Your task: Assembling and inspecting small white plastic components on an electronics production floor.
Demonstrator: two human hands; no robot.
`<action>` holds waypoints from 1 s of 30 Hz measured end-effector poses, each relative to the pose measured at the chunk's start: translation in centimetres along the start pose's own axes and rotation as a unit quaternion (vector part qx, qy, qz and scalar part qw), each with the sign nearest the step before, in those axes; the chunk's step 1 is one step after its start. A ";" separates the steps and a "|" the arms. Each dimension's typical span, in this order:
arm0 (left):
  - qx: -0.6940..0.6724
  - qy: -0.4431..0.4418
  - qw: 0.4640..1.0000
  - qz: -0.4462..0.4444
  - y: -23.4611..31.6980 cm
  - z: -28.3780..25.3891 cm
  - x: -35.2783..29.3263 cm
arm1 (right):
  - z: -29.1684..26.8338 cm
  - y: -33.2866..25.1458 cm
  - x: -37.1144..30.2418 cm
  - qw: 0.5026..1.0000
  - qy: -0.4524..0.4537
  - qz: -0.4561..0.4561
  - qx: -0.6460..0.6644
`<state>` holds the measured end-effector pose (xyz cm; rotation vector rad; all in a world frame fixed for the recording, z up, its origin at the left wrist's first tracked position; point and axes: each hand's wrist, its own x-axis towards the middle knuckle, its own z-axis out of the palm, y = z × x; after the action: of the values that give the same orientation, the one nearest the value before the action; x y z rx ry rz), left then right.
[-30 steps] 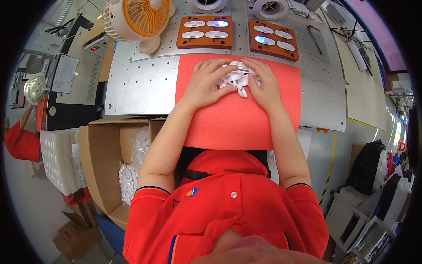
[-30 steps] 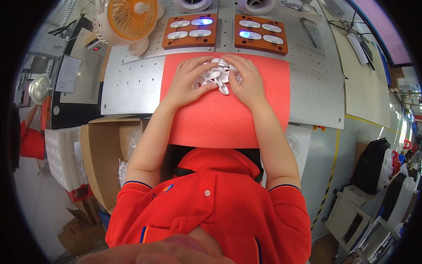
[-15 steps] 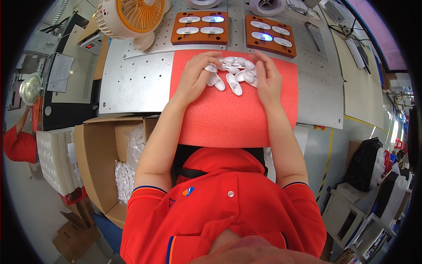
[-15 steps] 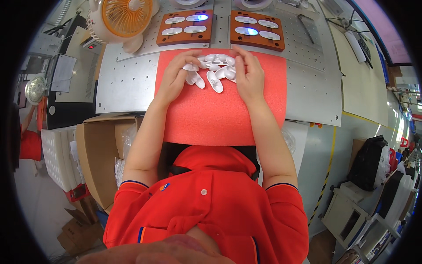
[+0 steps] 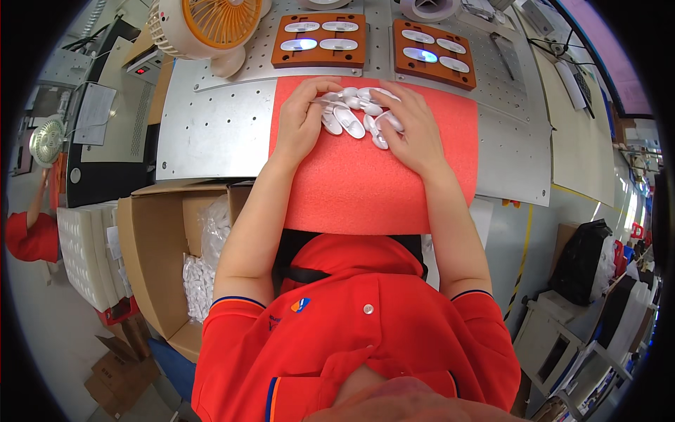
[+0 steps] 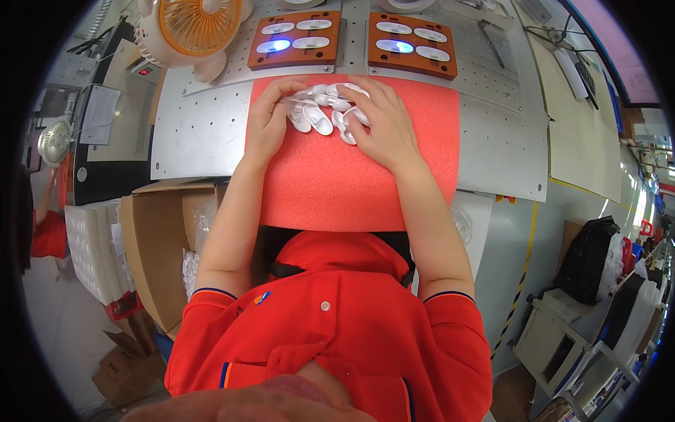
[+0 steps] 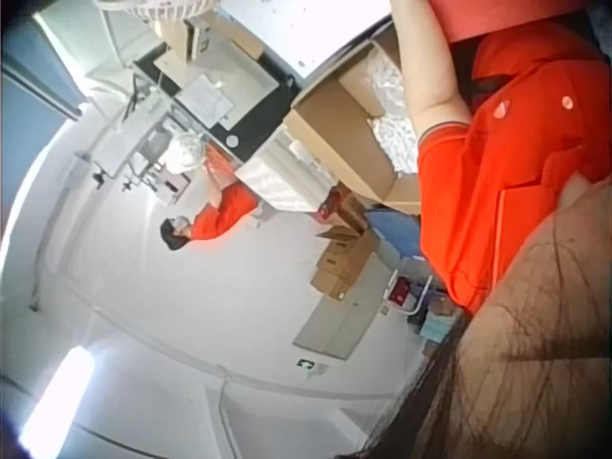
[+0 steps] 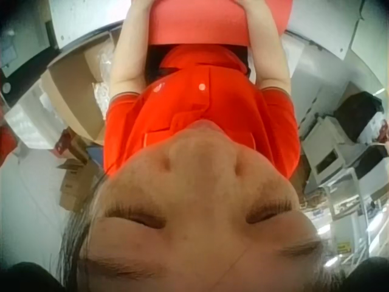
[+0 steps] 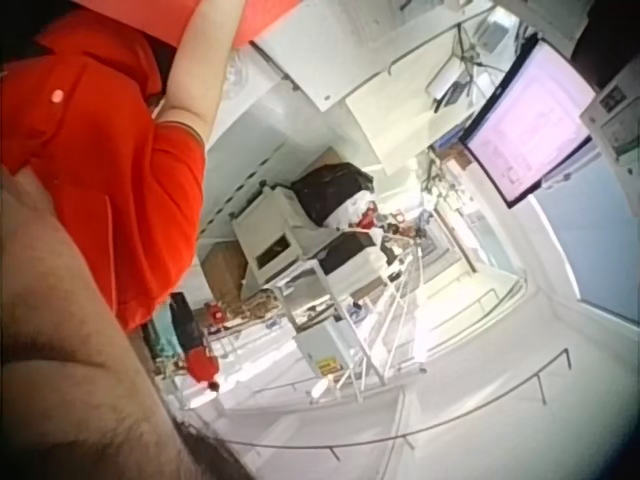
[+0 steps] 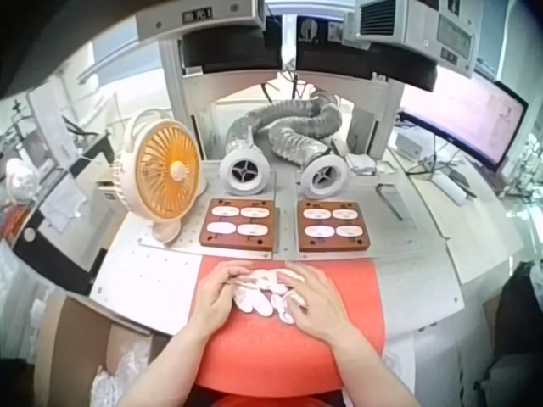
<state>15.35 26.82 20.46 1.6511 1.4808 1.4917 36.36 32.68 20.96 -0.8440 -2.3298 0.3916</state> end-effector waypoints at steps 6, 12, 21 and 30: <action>0.010 0.017 1.000 0.005 -0.1 0.0 0.1 | -0.3 0.3 -0.2 0.998 0.017 0.028 0.048; -0.020 0.040 0.999 -0.009 -0.3 -0.1 0.0 | -0.2 -0.2 0.0 0.997 0.024 0.055 0.056; -0.047 0.065 0.996 -0.042 -0.5 -0.7 -0.2 | -0.1 0.1 -0.1 0.994 0.030 0.056 0.085; 0.223 -0.050 0.968 0.100 -0.3 0.5 -0.1 | 0.0 0.1 -0.1 0.995 0.023 0.063 0.079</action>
<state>15.73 26.96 20.02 2.1599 1.7257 1.2048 36.45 32.67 20.91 -0.9148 -2.1768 0.5953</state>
